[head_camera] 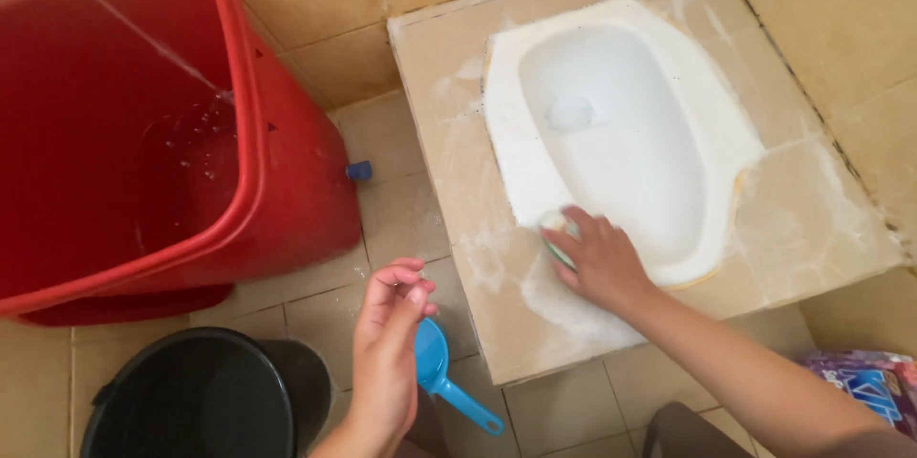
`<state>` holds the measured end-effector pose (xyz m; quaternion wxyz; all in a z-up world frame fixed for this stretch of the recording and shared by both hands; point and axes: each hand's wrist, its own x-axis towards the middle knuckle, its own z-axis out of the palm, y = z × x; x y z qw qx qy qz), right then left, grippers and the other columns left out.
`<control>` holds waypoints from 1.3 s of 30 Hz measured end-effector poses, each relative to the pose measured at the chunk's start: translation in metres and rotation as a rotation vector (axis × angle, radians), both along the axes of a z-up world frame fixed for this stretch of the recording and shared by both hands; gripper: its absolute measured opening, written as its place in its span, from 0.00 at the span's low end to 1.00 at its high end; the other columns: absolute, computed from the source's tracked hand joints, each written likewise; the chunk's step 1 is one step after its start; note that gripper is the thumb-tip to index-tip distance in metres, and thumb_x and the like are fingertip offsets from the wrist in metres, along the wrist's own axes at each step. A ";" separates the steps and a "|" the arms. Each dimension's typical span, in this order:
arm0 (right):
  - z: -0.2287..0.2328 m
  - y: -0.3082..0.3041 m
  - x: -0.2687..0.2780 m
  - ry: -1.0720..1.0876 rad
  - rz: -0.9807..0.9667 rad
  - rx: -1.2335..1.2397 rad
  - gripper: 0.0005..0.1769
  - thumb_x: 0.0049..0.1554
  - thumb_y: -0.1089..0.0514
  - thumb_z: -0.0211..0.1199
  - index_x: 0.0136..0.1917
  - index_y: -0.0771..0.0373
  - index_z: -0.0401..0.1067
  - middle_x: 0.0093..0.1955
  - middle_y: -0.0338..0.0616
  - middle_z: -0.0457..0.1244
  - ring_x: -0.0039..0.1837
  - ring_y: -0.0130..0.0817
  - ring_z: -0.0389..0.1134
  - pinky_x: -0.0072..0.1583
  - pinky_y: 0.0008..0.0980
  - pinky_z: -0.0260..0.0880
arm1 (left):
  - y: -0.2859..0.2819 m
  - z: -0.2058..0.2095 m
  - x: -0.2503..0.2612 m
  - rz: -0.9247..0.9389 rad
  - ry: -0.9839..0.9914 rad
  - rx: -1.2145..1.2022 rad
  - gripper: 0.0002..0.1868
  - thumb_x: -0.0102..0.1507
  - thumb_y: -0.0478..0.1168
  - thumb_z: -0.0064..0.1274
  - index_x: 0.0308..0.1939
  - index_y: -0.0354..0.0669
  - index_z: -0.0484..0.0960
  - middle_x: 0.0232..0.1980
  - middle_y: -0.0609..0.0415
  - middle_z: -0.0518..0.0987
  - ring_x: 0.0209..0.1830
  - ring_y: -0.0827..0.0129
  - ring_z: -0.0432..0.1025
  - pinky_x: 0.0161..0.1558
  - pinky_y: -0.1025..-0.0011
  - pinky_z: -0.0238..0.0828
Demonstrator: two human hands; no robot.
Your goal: Cleaning a squat toilet by scrubbing with a brush and soap, then rinsing with water.
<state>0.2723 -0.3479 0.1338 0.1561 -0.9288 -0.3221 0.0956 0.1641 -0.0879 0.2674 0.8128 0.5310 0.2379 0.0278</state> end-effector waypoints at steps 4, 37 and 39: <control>-0.008 0.039 0.007 -0.067 -0.001 0.081 0.32 0.47 0.51 0.69 0.66 0.46 0.70 0.73 0.48 0.56 0.62 0.49 0.62 0.56 0.49 0.67 | 0.000 -0.013 0.007 -0.006 -0.026 0.016 0.08 0.66 0.37 0.49 0.50 0.44 0.76 0.62 0.54 0.71 0.55 0.69 0.68 0.54 0.69 0.64; -0.022 0.099 0.092 -0.098 0.030 0.050 0.33 0.49 0.50 0.69 0.68 0.45 0.67 0.74 0.48 0.53 0.64 0.48 0.62 0.56 0.47 0.67 | 0.022 -0.024 0.015 0.074 -0.076 -0.147 0.08 0.64 0.36 0.49 0.47 0.43 0.74 0.63 0.53 0.71 0.55 0.67 0.68 0.53 0.66 0.65; -0.031 0.123 0.136 -0.131 -0.015 0.066 0.32 0.50 0.50 0.68 0.69 0.45 0.68 0.74 0.46 0.54 0.63 0.47 0.62 0.56 0.46 0.68 | 0.025 -0.033 0.011 0.081 -0.083 -0.169 0.08 0.64 0.36 0.50 0.47 0.43 0.74 0.63 0.53 0.71 0.55 0.67 0.68 0.53 0.66 0.66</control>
